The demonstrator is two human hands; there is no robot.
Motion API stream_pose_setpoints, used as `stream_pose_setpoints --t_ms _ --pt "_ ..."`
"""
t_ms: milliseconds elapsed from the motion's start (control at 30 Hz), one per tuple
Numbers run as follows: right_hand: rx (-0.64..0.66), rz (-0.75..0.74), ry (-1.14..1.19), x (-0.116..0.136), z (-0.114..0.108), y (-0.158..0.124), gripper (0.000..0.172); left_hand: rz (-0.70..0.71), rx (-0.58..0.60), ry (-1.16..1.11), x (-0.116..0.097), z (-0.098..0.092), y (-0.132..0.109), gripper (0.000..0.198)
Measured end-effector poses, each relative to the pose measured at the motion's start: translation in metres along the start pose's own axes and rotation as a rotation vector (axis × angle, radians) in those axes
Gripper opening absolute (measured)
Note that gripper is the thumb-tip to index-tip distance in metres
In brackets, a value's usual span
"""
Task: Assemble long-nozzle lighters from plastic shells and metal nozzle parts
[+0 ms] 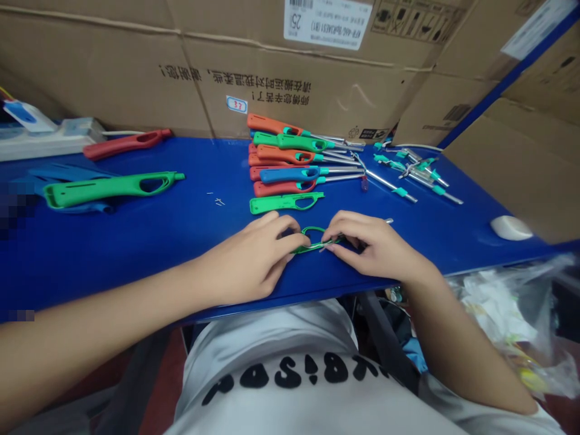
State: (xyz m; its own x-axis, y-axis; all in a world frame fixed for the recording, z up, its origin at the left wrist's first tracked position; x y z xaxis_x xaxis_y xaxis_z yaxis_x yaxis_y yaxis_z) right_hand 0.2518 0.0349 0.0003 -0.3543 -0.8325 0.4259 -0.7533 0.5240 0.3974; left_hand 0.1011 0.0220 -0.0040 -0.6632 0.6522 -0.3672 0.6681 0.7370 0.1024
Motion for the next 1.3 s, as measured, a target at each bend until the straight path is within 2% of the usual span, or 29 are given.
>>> stream_pose_setpoints --t_ms 700,1167,1300 --pt "0.004 -0.034 -0.044 0.009 0.002 -0.004 0.016 0.022 -0.040 0.218 -0.007 0.001 -0.005 0.038" --pt "0.074 -0.001 -0.102 0.015 0.011 0.001 0.017 0.039 -0.121 0.195 -0.008 -0.002 -0.007 0.036" --pt "0.064 -0.008 -0.056 0.019 0.011 0.001 0.019 0.046 -0.141 0.210 -0.008 -0.004 -0.009 0.037"
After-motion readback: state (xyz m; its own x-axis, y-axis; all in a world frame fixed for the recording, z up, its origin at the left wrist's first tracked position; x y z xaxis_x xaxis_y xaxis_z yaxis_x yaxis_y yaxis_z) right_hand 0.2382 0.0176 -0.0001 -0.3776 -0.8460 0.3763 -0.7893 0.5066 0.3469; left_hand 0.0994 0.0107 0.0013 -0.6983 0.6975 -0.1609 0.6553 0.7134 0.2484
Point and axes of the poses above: each hand's wrist, its own y-axis towards the middle knuckle, its own z-axis out of the palm, x = y × z, the point moved 8 cm from there along y, towards the middle knuckle, and after that the axes turned 15 degrees about -z, right-handed, at the moved point
